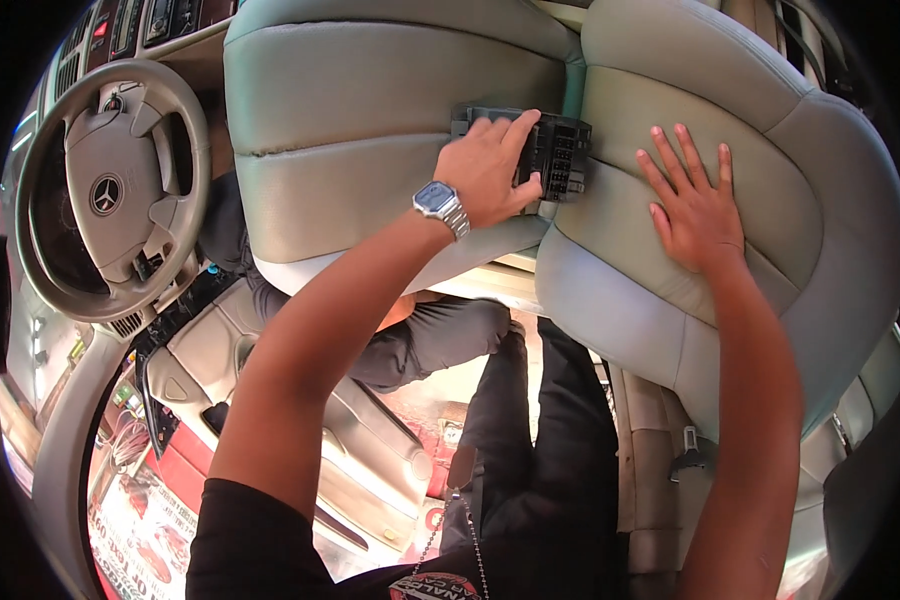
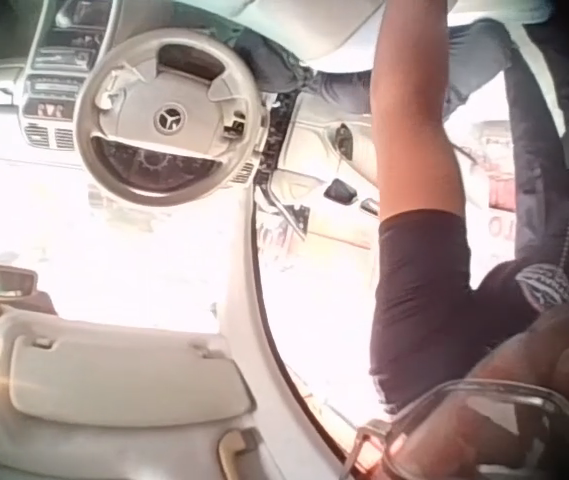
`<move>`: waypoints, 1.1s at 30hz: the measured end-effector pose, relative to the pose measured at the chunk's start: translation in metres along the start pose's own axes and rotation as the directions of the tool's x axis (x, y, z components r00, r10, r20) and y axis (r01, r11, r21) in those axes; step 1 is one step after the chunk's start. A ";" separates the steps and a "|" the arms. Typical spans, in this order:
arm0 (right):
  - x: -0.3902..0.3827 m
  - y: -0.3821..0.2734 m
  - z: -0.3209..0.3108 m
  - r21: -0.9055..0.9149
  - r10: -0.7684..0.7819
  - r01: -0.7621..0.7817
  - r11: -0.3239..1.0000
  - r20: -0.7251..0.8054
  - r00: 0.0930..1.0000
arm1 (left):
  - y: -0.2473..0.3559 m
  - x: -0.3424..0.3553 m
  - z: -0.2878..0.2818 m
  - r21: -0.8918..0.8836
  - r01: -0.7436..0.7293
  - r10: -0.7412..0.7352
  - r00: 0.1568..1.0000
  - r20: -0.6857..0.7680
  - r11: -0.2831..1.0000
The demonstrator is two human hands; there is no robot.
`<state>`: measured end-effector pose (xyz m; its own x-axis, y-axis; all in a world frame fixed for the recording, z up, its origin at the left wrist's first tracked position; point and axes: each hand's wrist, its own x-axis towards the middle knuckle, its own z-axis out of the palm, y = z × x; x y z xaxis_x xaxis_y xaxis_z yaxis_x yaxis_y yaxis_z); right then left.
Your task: Inspecting and adjusting an electronic fuse box module inside a Mercedes-Benz car.
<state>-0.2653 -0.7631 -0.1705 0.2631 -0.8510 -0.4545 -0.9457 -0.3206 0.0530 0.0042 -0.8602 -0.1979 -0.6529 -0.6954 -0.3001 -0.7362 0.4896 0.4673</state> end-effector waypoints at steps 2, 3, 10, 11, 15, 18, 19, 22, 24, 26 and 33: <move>-0.001 0.001 0.002 -0.003 0.000 0.000 1.000 -0.010 1.000 | -0.010 0.007 0.009 0.080 -0.021 0.022 1.000 -0.012 0.997; 0.001 0.001 0.003 -0.004 -0.003 0.003 1.000 -0.013 1.000 | -0.018 0.008 0.013 0.173 -0.038 0.041 0.999 -0.014 0.984; 0.001 0.000 0.003 0.015 0.005 -0.005 1.000 0.003 1.000 | -0.047 0.006 0.015 0.211 -0.083 0.109 0.988 -0.111 0.974; 0.000 0.001 0.004 0.016 0.000 0.000 1.000 -0.002 1.000 | -0.047 0.006 0.011 0.182 -0.100 0.114 0.991 -0.067 0.978; -0.001 0.003 0.004 0.010 0.009 -0.009 1.000 -0.005 1.000 | -0.055 0.004 -0.010 0.097 -0.190 0.193 0.981 -0.024 0.977; -0.001 0.002 0.000 0.009 0.012 -0.012 1.000 0.027 1.000 | -0.053 0.006 -0.019 0.093 -0.189 0.190 0.982 -0.003 0.978; 0.000 0.001 -0.001 0.009 0.017 -0.018 1.000 0.034 0.999 | -0.053 0.011 -0.022 0.134 -0.148 0.136 0.986 0.094 0.980; 0.001 0.001 0.002 -0.004 0.010 -0.010 1.000 0.019 1.000 | -0.048 0.024 -0.030 0.197 -0.107 0.054 0.964 0.260 0.975; 0.004 -0.001 0.001 -0.006 -0.005 0.005 1.000 -0.012 1.000 | -0.053 0.021 -0.033 0.226 -0.104 0.023 0.942 0.333 0.969; 0.006 -0.004 -0.003 -0.026 0.030 -0.028 0.999 0.064 0.998 | -0.061 0.012 -0.043 0.078 -0.161 0.145 0.972 0.183 0.984; 0.001 -0.005 -0.006 -0.041 0.034 -0.030 0.999 0.112 0.993 | -0.072 -0.054 -0.111 0.016 -0.100 0.096 0.980 0.174 0.995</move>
<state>-0.2592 -0.7647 -0.1660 0.2077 -0.8093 -0.5495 -0.9445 -0.3120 0.1025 0.1123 -0.9166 -0.1230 -0.7412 -0.5433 -0.3942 -0.6701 0.5649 0.4815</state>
